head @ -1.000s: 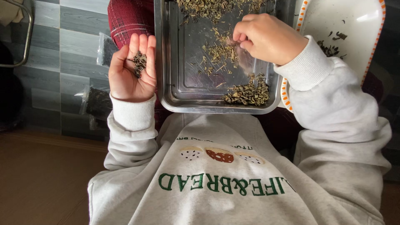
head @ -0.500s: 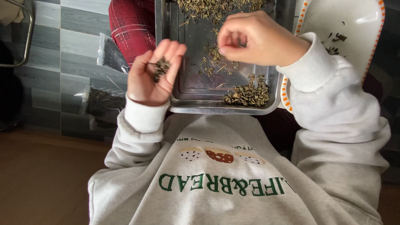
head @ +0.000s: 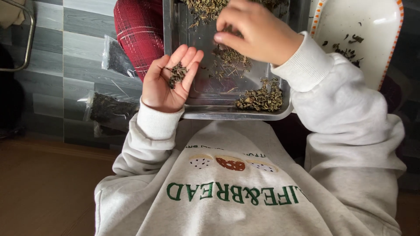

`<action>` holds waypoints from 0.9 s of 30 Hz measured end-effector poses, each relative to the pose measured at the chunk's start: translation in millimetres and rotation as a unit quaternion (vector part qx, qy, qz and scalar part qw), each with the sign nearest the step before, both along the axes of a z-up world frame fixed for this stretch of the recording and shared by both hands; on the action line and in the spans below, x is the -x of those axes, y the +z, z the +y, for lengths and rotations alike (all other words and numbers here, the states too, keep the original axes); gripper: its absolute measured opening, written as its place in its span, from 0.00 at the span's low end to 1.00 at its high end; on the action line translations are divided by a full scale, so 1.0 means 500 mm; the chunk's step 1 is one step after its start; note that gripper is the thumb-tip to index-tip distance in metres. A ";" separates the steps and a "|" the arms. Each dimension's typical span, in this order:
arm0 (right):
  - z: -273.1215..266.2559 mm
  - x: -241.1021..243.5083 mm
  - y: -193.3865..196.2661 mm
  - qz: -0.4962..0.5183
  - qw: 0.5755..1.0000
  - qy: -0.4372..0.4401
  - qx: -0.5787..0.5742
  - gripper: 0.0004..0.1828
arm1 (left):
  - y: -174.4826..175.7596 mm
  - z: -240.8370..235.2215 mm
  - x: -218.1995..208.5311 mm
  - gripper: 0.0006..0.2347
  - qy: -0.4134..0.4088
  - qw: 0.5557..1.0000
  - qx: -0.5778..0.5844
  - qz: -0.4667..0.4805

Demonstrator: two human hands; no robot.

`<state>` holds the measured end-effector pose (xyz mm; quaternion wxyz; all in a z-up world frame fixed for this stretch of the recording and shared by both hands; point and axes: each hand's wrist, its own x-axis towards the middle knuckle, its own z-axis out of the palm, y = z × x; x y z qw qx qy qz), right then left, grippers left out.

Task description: Sorting through dried tea leaves on a tray to remove specific pieces and placing them in a separate dish

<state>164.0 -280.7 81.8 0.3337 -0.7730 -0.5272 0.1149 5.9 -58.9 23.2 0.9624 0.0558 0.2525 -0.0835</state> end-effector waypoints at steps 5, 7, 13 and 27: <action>-0.017 0.054 -0.056 -0.115 0.979 -0.045 0.160 0.20 | -0.007 0.001 -0.001 0.18 0.001 1.000 0.001 0.017; -0.020 0.096 -0.042 -0.039 0.982 0.009 0.185 0.10 | -0.019 0.002 -0.001 0.18 -0.007 1.000 0.006 0.002; -0.029 0.096 -0.021 0.053 0.982 0.030 0.176 0.10 | -0.016 0.002 -0.002 0.17 0.004 1.000 0.004 0.013; 0.023 0.151 -0.038 0.020 0.981 0.132 0.144 0.10 | -0.061 0.014 -0.002 0.18 -0.052 0.997 0.028 -0.052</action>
